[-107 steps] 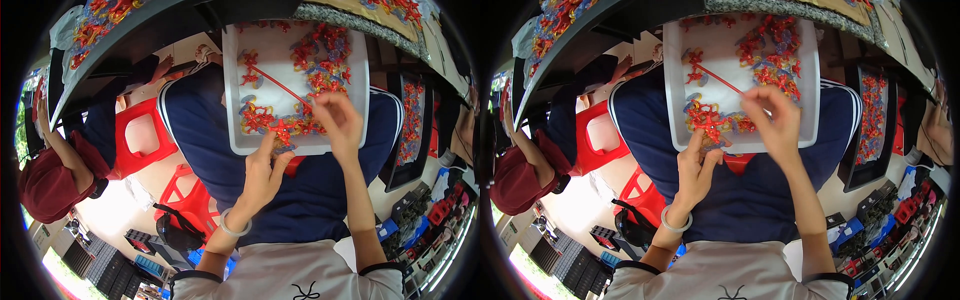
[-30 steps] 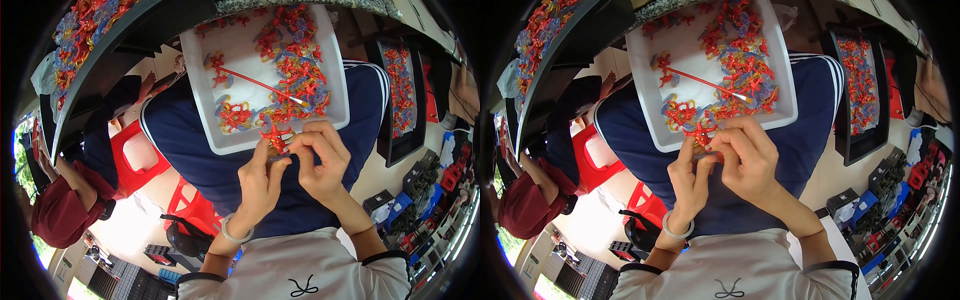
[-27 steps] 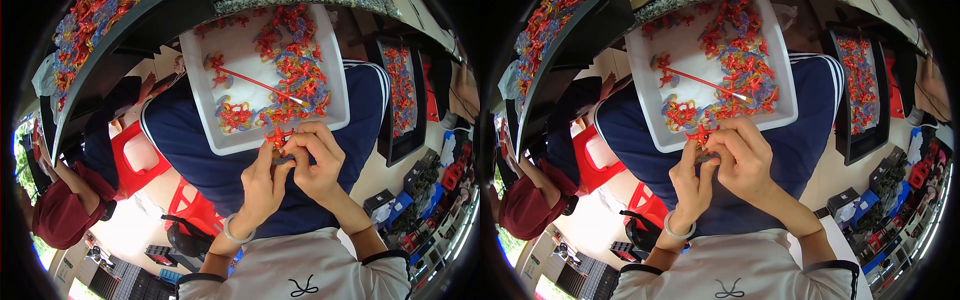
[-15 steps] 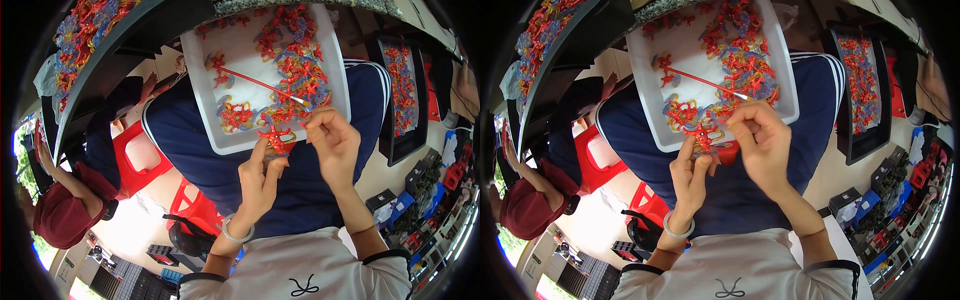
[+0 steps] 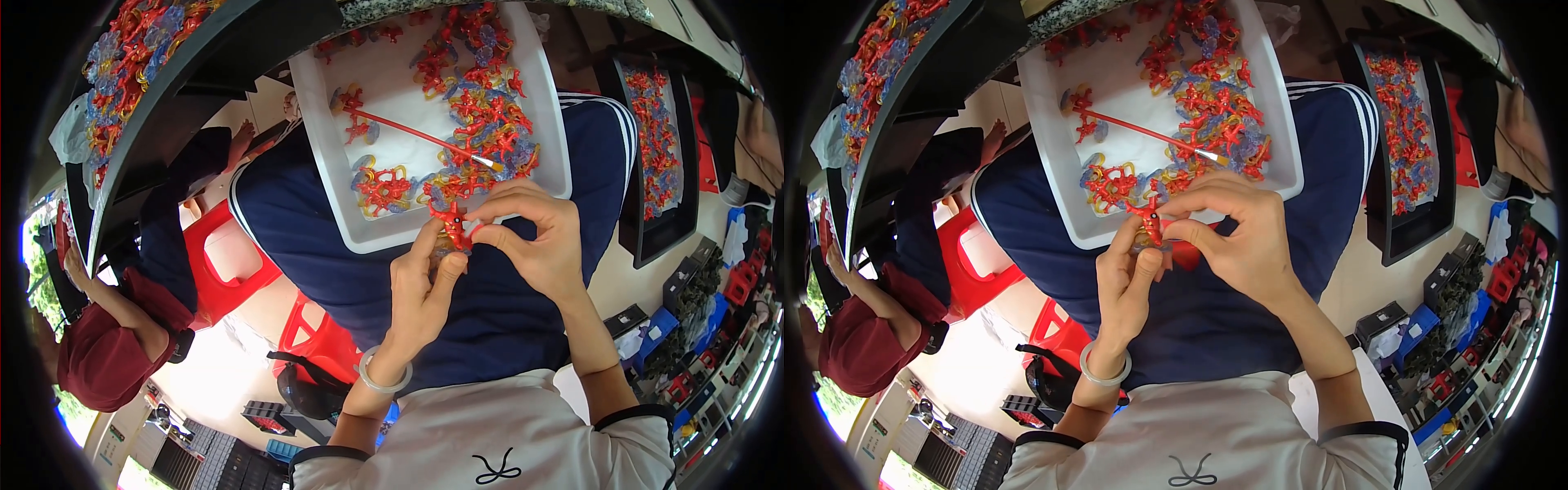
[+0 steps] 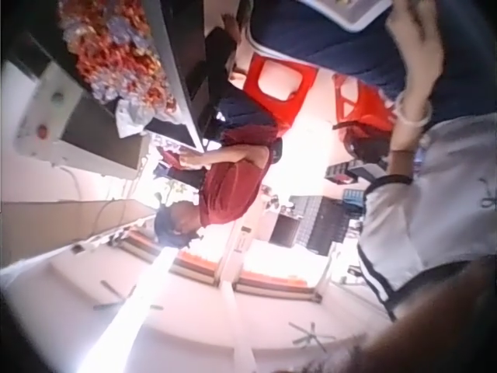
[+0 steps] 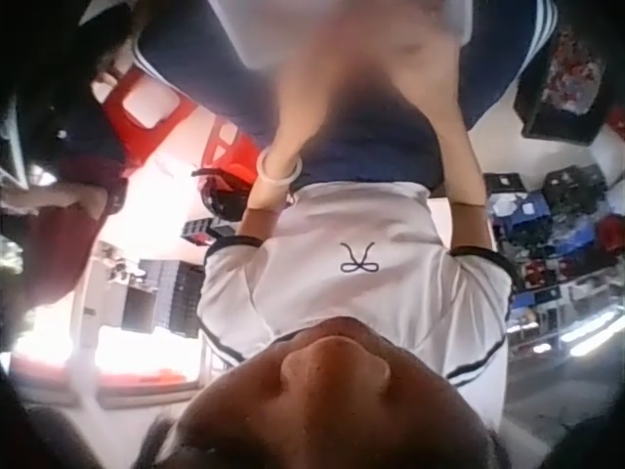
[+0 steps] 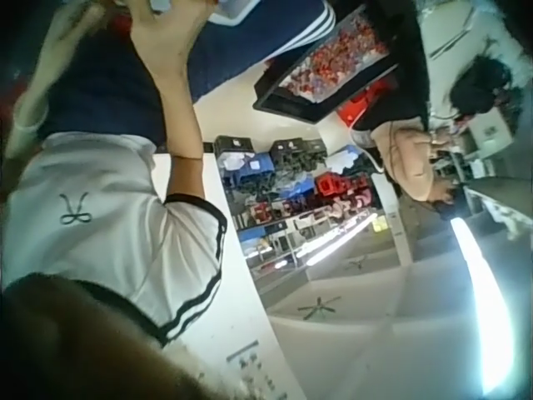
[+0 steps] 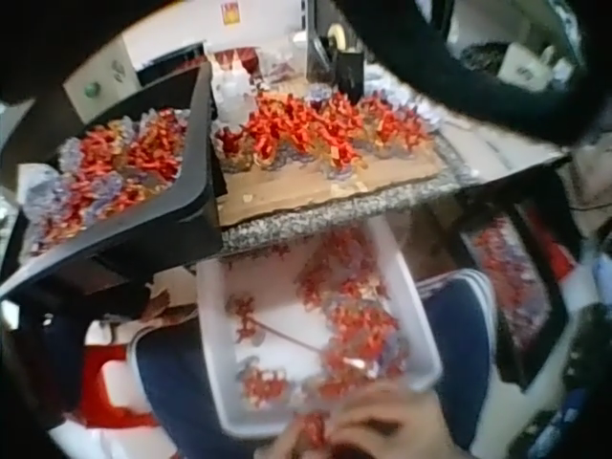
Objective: The person paints small plastic toy figures with a paint brush, using paint from a paint tray.
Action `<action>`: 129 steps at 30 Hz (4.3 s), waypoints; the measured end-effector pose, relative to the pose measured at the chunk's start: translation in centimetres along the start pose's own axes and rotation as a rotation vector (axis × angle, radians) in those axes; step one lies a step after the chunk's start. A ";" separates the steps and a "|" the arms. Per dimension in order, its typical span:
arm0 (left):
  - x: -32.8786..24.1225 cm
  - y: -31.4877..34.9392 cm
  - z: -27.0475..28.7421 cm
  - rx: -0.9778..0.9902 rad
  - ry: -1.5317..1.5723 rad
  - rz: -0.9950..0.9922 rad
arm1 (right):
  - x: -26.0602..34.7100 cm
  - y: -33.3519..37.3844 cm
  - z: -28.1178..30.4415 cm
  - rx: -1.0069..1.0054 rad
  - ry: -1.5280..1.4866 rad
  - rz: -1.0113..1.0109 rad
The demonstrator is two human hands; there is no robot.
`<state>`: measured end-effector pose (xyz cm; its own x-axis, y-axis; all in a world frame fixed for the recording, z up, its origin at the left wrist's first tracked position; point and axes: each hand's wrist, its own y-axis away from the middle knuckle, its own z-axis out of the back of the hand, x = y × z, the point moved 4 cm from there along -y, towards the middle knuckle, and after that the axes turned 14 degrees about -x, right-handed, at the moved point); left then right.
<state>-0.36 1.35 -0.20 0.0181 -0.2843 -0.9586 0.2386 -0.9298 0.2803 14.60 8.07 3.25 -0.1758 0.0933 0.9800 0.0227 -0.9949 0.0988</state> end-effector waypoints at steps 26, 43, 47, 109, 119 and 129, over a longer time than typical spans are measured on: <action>-0.5 -0.1 0.2 0.115 0.240 0.155 | -0.7 -0.9 -0.1 0.196 -0.222 -0.268; 0.0 0.0 0.6 0.094 0.158 0.113 | 0.3 -0.6 -0.9 0.159 -0.005 -0.090; -0.2 0.1 0.3 0.092 0.081 0.097 | 0.9 -0.5 -1.1 0.192 0.141 0.191; -2.4 0.6 -1.0 0.000 -0.386 -0.271 | -0.5 0.7 -0.1 0.011 0.044 0.028; -1.9 0.1 -0.8 0.021 -0.301 -0.178 | -2.2 0.6 0.5 -0.061 -0.352 -0.386; -1.9 0.1 -0.8 0.019 -0.287 -0.210 | -1.6 1.1 -0.2 -0.098 -0.166 -0.176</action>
<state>0.42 1.95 1.62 -0.3039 -0.1383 -0.9426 0.1904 -0.9783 0.0822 14.73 6.82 1.77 -0.0044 0.2626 0.9649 -0.0904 -0.9611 0.2611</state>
